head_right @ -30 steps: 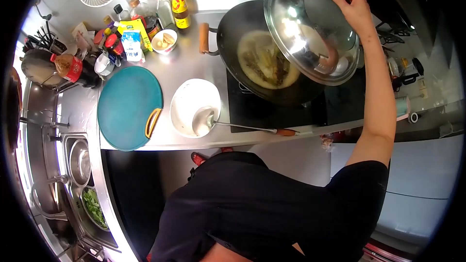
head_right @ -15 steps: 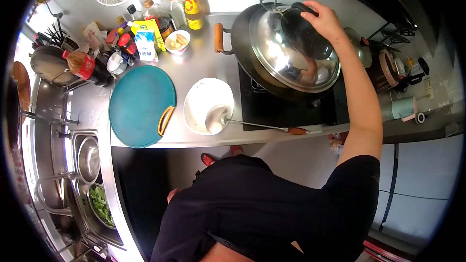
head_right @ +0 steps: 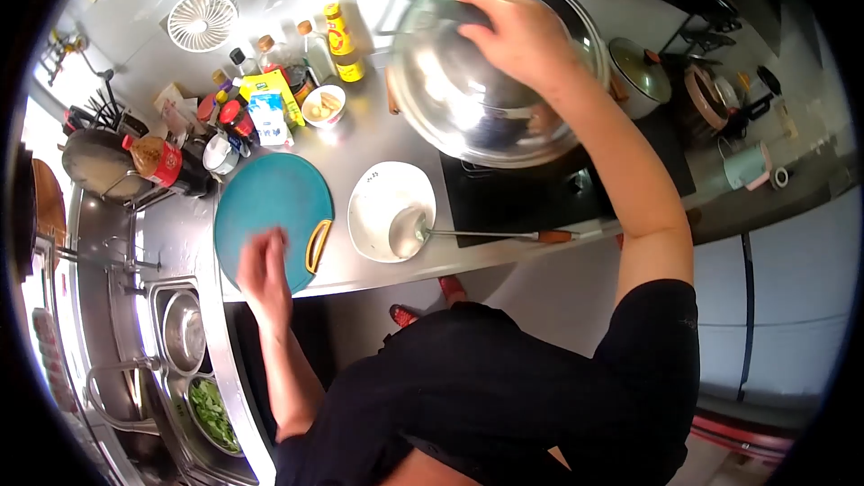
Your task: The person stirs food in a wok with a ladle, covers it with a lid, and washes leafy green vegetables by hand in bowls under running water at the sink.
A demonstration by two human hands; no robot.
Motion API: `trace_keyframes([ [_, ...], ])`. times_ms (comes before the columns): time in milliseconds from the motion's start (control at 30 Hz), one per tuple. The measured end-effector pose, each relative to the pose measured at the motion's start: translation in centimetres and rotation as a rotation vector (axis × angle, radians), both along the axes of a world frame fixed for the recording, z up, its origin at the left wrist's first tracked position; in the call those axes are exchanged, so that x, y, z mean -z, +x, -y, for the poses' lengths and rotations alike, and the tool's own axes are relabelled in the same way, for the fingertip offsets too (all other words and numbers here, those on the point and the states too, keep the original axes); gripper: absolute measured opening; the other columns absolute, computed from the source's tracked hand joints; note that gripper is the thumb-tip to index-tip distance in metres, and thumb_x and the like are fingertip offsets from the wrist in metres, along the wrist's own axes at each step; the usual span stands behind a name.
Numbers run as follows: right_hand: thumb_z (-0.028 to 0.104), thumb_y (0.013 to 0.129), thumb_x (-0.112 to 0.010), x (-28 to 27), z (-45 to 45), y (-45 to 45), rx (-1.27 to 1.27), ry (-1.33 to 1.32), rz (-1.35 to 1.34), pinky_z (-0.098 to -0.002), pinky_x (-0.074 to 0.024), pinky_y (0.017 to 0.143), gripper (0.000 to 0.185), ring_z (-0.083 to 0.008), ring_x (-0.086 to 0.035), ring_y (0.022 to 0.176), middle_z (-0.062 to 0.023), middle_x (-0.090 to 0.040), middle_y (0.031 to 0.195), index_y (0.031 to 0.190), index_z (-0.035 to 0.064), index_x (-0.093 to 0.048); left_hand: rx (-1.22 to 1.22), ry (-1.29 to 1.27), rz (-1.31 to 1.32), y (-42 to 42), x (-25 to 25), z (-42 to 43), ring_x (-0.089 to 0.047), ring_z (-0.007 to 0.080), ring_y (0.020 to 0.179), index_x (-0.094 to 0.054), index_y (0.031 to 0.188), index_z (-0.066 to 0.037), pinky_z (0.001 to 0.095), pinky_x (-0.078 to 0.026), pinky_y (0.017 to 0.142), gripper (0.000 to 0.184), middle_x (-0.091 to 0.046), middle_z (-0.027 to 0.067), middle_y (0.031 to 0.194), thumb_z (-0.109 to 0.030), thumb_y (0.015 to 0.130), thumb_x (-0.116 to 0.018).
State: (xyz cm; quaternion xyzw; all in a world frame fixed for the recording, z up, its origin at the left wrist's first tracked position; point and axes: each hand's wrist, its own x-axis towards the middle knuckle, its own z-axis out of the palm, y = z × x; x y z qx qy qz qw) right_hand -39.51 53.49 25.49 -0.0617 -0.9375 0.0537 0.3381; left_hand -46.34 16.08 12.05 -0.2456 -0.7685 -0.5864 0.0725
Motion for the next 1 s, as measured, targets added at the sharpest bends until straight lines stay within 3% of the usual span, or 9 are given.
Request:
trace_keyframes([
  [200, 0.010, 0.078, -0.062, -1.1, 7.0, -3.5, -0.245, -0.079, -0.108, -0.0373, -0.0495, 0.073, 0.029, -0.0313, -0.062, 0.085, -0.0145, -0.063, 0.094, 0.106, 0.0062, -0.059, 0.358, -0.226, -0.934, -3.3, -16.0, -11.1, -0.054, 0.0355, 0.099, -0.051, 0.119, -0.004, 0.0399, -0.045, 0.086, 0.049, -0.056, 0.0168, 0.111, 0.004, 0.072, -0.063],
  [333, 0.012, 0.075, -0.062, 0.5, 12.9, -5.3, -0.205, -0.382, 0.045, -0.0424, -0.0508, 0.072, 0.034, -0.0362, -0.062, 0.081, -0.0197, -0.063, 0.086, 0.103, -0.0010, -0.047, 0.575, -0.640, -0.557, -6.7, -18.3, -11.8, -0.059, 0.0332, 0.097, -0.044, 0.126, -0.003, 0.0389, -0.047, 0.084, 0.061, -0.060, 0.0178, 0.104, 0.004, 0.068, -0.064],
  [467, 0.012, 0.072, -0.064, 1.9, 16.3, -5.7, -0.339, -0.746, 0.183, -0.0425, -0.0501, 0.075, 0.041, -0.0374, -0.062, 0.086, -0.0243, -0.061, 0.089, 0.103, -0.0075, -0.044, 0.716, -0.713, -0.173, -7.2, -17.7, -9.4, -0.063, 0.0304, 0.092, -0.038, 0.129, -0.006, 0.0349, -0.048, 0.080, 0.068, -0.064, 0.0174, 0.093, 0.007, 0.066, -0.061],
  [533, 0.009, 0.075, -0.061, 3.8, 17.5, -6.4, -0.507, -0.823, 0.116, -0.0427, -0.0493, 0.078, 0.039, -0.0374, -0.061, 0.090, -0.0266, -0.060, 0.093, 0.105, -0.0069, -0.043, 0.590, -0.808, -0.424, -7.1, -16.3, -7.9, -0.063, 0.0302, 0.089, -0.042, 0.125, -0.007, 0.0345, -0.049, 0.078, 0.064, -0.064, 0.0169, 0.090, 0.007, 0.065, -0.060],
  [667, 0.007, 0.078, -0.059, 4.5, 18.8, -3.2, -0.827, -0.831, -0.018, -0.0422, -0.0496, 0.071, 0.040, -0.0372, -0.059, 0.087, -0.0214, -0.053, 0.105, 0.113, 0.0000, -0.040, 0.337, -0.863, -0.418, -4.4, -16.6, -4.7, -0.061, 0.0296, 0.083, -0.056, 0.102, -0.005, 0.0348, -0.047, 0.071, 0.042, -0.060, 0.0138, 0.088, 0.011, 0.063, -0.055],
  [733, 0.007, 0.078, -0.061, 5.6, 17.3, 0.1, -0.787, -0.546, -0.318, -0.0399, -0.0501, 0.069, 0.047, -0.0327, -0.060, 0.086, -0.0168, -0.054, 0.103, 0.119, 0.0037, -0.041, 0.277, -0.974, -0.557, -2.5, -17.2, -3.4, -0.059, 0.0313, 0.077, -0.057, 0.094, -0.003, 0.0356, -0.046, 0.068, 0.033, -0.056, 0.0125, 0.083, 0.010, 0.063, -0.055],
  [833, 0.006, 0.076, -0.063, 10.3, 11.1, 8.9, -0.842, -0.569, -0.098, -0.0348, -0.0511, 0.067, 0.033, -0.0262, -0.061, 0.082, -0.0089, -0.058, 0.092, 0.108, 0.0060, -0.054, 0.031, -0.940, -0.473, -1.3, -15.1, 0.1, -0.055, 0.0327, 0.072, -0.053, 0.082, -0.003, 0.0358, -0.044, 0.064, 0.021, -0.052, 0.0121, 0.079, 0.007, 0.064, -0.057],
  [900, 0.008, 0.076, -0.063, 17.2, 5.4, 14.4, -0.639, -0.492, -0.012, -0.0348, -0.0507, 0.069, 0.019, -0.0249, -0.060, 0.081, -0.0084, -0.058, 0.089, 0.094, 0.0048, -0.062, -0.134, -0.933, -0.465, -0.1, -13.6, 2.8, -0.055, 0.0302, 0.070, -0.052, 0.082, -0.003, 0.0348, -0.044, 0.064, 0.021, -0.051, 0.0117, 0.078, 0.006, 0.064, -0.059],
  [1000, 0.019, 0.072, -0.067, 24.0, -1.8, 21.7, -0.110, -0.482, 0.359, -0.0386, -0.0414, 0.088, 0.037, -0.0281, -0.047, 0.104, -0.0102, -0.052, 0.109, 0.105, 0.0038, -0.058, -0.431, -0.919, -0.415, 2.0, -10.5, 6.9, -0.055, 0.0294, 0.070, -0.053, 0.084, -0.004, 0.0343, -0.045, 0.065, 0.023, -0.052, 0.0109, 0.079, 0.005, 0.064, -0.061],
])
